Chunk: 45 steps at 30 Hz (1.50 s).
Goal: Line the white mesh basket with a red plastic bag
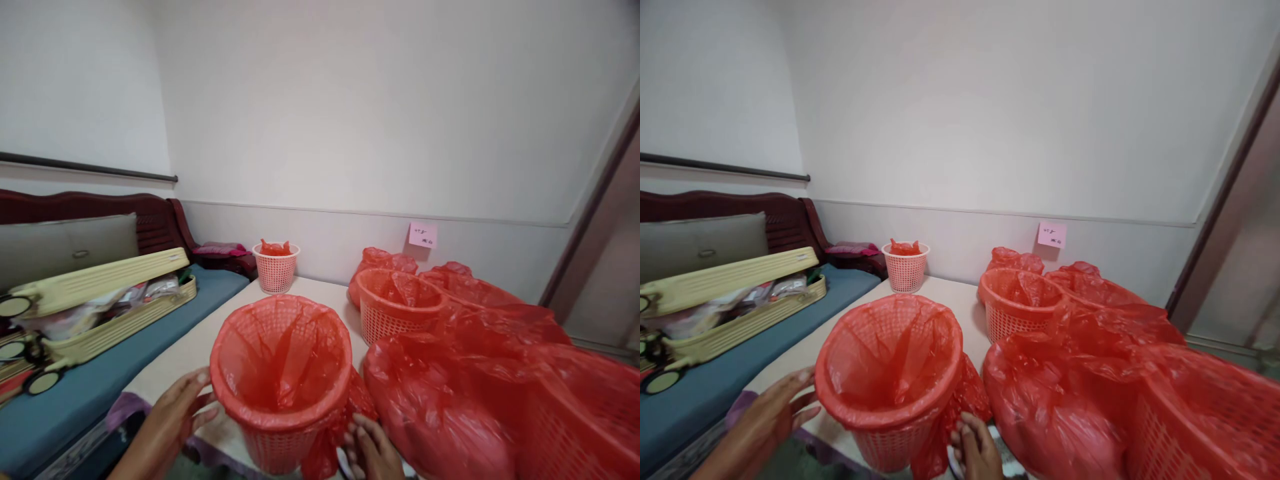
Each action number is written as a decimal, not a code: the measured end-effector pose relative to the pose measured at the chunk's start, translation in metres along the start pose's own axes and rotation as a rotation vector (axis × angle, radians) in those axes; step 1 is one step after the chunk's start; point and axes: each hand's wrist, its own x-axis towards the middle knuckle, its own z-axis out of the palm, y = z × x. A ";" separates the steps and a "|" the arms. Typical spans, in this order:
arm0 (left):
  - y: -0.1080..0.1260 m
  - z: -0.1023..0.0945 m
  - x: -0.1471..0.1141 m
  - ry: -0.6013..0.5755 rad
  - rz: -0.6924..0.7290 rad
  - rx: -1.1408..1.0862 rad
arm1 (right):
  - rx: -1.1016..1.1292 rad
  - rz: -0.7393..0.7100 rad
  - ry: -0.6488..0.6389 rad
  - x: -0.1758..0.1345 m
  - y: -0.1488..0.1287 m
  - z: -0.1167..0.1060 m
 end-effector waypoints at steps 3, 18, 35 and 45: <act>0.004 0.015 -0.004 -0.092 -0.118 -0.181 | 0.157 0.123 -0.142 -0.005 -0.052 0.025; -0.005 0.010 -0.004 -0.056 -0.159 -0.328 | 0.403 0.191 -0.211 -0.020 -0.112 0.071; -0.013 0.013 0.007 -0.145 -0.141 -0.292 | -0.110 -0.154 -0.394 -0.023 -0.127 0.083; -0.019 0.020 -0.019 -0.211 -0.192 -0.306 | -0.148 -0.121 -0.475 -0.026 -0.126 0.074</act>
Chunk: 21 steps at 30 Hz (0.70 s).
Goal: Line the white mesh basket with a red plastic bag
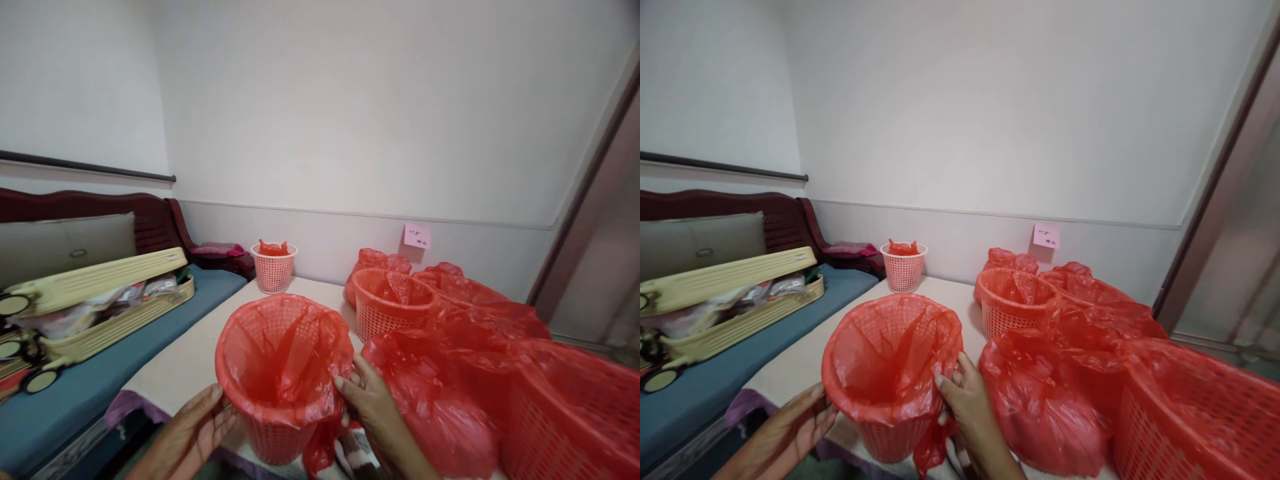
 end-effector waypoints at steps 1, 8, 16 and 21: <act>-0.002 0.002 -0.003 -0.012 -0.031 -0.001 | 0.004 0.000 0.003 -0.001 0.000 0.001; -0.014 0.009 -0.009 -0.011 -0.013 -0.054 | 0.027 -0.011 0.022 -0.006 -0.004 0.006; -0.015 0.017 -0.011 0.142 0.066 -0.117 | -0.013 -0.009 0.011 -0.009 -0.003 0.004; -0.019 0.015 -0.009 0.182 0.047 -0.214 | -0.023 -0.021 0.017 -0.007 0.001 0.003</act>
